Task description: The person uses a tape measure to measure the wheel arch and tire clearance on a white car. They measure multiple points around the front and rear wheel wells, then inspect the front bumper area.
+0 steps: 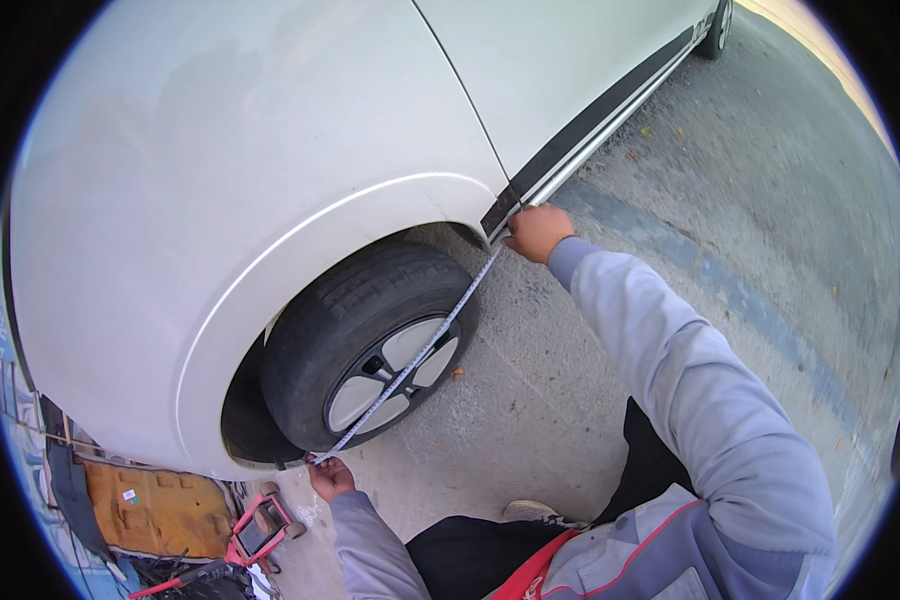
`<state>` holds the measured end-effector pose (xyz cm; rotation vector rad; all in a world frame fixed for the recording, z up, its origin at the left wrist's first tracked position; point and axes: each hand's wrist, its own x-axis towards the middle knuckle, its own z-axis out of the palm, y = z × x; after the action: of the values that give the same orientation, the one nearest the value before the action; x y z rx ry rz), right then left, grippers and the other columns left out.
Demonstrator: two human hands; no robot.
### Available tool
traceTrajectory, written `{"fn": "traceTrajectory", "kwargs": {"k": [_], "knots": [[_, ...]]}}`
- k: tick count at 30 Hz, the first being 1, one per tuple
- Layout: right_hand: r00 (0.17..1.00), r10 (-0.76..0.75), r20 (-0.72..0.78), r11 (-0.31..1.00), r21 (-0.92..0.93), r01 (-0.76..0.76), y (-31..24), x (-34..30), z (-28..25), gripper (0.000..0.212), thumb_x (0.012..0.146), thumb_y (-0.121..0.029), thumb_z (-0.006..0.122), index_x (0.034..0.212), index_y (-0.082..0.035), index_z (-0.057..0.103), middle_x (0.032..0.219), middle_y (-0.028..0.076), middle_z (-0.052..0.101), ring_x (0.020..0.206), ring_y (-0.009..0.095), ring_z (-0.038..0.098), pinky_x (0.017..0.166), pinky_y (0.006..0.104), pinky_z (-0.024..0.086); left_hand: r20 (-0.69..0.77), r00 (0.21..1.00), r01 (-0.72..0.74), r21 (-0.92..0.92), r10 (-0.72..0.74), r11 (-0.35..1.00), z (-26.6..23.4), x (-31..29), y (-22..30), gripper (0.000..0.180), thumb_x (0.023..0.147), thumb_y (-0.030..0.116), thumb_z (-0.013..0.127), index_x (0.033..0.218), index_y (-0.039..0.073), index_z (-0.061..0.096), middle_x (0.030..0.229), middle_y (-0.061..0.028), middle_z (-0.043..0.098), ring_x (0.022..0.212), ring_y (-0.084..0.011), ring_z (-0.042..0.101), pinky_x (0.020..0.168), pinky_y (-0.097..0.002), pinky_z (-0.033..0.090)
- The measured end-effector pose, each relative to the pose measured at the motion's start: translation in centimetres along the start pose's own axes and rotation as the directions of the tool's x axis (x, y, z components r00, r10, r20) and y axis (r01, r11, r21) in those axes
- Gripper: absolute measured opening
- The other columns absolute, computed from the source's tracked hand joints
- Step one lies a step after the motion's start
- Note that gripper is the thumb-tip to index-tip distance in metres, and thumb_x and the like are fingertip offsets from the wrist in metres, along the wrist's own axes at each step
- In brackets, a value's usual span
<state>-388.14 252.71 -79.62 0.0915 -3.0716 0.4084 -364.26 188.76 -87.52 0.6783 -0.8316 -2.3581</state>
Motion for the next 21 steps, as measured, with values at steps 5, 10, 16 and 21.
{"fn": "traceTrajectory", "kwargs": {"k": [5, 10, 16, 21], "knots": [[0.998, 0.052, 0.028, 0.999, -0.002, -0.052, -0.4, 0.1, 0.0, 0.031, 0.085, -0.038, 0.068, 0.097, -0.013, 0.08, 0.104, 0.012, 0.076, 0.102, 0.033, 0.071, 0.084, 0.0441, 0.059, 0.005, 1.0, -0.008, 0.029, 0.008, 1.0, -0.5, 0.7, 0.2, 0.018, 0.103, 0.023, 0.057, 0.105, 0.008, 0.067, 0.086, 0.0003, 0.068, 0.066, -0.0129, 0.054, 0.062, -0.0275, 0.045], [0.997, 0.075, 0.017, 0.997, 0.019, -0.075, -0.5, -0.1, 0.0, 0.03, 0.085, -0.036, 0.068, 0.097, -0.013, 0.08, 0.104, 0.012, 0.076, 0.102, 0.033, 0.071, 0.084, 0.0437, 0.06, -0.047, 0.999, -0.014, 0.012, 0.014, 1.0, -0.8, 1.0, 0.2, 0.021, 0.103, 0.024, 0.057, 0.109, 0.007, 0.068, 0.089, -0.0007, 0.07, 0.066, -0.0138, 0.055, 0.06, -0.0284, 0.045], [0.996, 0.087, 0.024, 0.996, 0.007, -0.087, -0.6, 0.1, 0.2, 0.029, 0.085, -0.035, 0.067, 0.098, -0.012, 0.08, 0.105, 0.012, 0.076, 0.103, 0.033, 0.071, 0.084, 0.0435, 0.059, -0.016, 1.0, -0.001, 0.018, 0.001, 1.0, -1.3, 1.4, 0.4, 0.021, 0.103, 0.023, 0.056, 0.109, 0.007, 0.069, 0.091, -0.0009, 0.071, 0.069, -0.0139, 0.057, 0.061, -0.0283, 0.045], [0.997, 0.082, 0.011, 0.997, 0.004, -0.082, -0.7, 0.1, 0.2, 0.029, 0.087, -0.037, 0.067, 0.099, -0.014, 0.08, 0.106, 0.011, 0.076, 0.104, 0.033, 0.071, 0.086, 0.0436, 0.058, -0.001, 1.0, 0.014, -0.013, -0.014, 1.0, -1.1, 1.1, 0.4, 0.02, 0.103, 0.023, 0.057, 0.108, 0.007, 0.068, 0.09, -0.0005, 0.071, 0.07, -0.0137, 0.057, 0.063, -0.0284, 0.045]]}}
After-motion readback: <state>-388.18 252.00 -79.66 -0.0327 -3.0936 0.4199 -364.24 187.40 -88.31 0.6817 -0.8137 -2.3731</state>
